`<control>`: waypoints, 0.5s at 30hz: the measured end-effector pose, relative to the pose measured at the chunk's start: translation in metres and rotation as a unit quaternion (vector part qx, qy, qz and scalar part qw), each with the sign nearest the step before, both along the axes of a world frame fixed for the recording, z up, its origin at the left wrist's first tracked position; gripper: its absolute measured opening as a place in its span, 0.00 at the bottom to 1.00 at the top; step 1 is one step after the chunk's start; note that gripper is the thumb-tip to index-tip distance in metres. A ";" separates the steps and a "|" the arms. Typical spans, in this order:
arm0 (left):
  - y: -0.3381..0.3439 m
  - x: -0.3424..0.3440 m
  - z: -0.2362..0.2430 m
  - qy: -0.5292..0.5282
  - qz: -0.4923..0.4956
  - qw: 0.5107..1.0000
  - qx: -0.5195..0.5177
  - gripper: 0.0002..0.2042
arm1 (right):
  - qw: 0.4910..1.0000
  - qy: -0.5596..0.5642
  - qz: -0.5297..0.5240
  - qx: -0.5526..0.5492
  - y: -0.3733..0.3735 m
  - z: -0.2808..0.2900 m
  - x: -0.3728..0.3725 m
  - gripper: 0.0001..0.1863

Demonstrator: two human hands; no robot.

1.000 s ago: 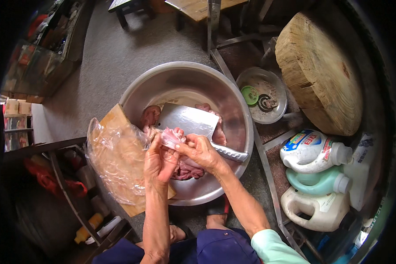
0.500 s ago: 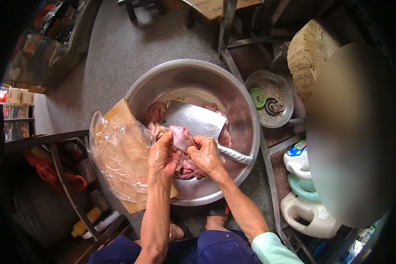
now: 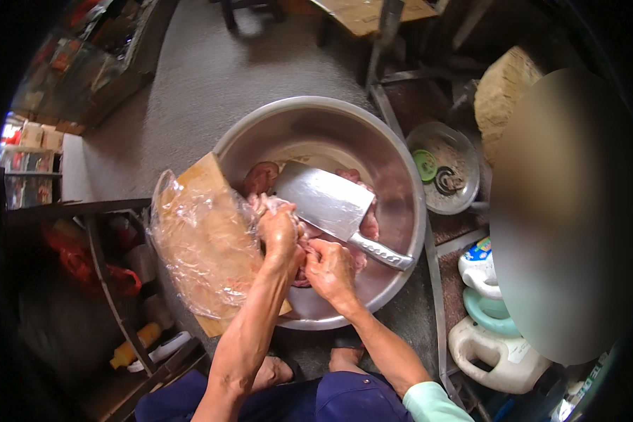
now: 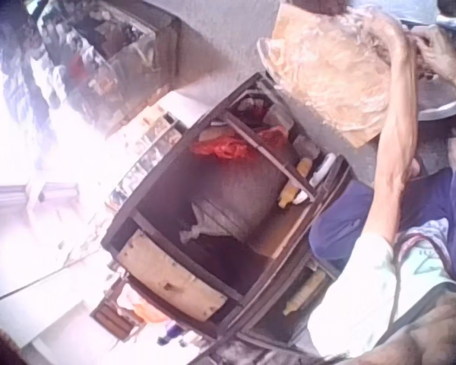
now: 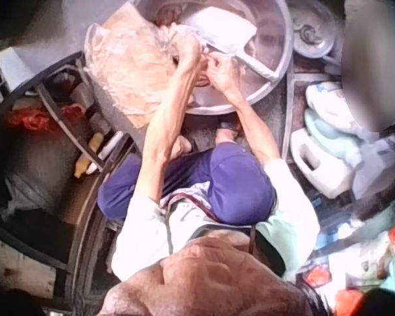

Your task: The person uses a cleaver to cut and trim pieces of raw meat on a plastic-covered cutting board and in a metal bowl. They handle the meat with their hands, separate sections, and place cut pieces into the bowl. The person briefly moves to retrieve a plastic bag and returns to continue cutting.

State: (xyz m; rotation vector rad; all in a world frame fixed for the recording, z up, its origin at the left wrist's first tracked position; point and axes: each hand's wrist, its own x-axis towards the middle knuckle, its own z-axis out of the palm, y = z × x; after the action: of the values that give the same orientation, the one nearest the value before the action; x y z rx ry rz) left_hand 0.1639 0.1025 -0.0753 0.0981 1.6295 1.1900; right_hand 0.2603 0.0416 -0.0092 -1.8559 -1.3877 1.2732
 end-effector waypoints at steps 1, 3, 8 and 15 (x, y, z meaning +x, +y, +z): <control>0.001 -0.001 -0.007 0.036 -0.016 0.999 0.020 0.02 | 1.000 0.001 0.000 0.005 -0.002 -0.003 0.000 0.09; 0.006 0.016 -0.001 0.147 -0.044 0.986 0.066 0.03 | 1.000 -0.006 -0.006 0.008 -0.011 -0.017 0.009 0.08; 0.022 0.031 0.030 0.321 -0.161 0.928 0.098 0.12 | 0.999 0.042 -0.015 -0.010 -0.012 -0.007 0.021 0.10; 0.028 0.037 0.041 0.407 -0.251 0.868 0.135 0.06 | 0.963 0.236 -0.075 -0.107 -0.017 0.015 0.021 0.13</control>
State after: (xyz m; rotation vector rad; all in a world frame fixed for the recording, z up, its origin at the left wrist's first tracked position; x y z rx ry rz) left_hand 0.2010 0.1301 -0.0340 1.2772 1.9390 0.9937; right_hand 0.2810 0.0243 0.0063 -1.6017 -0.8693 1.6984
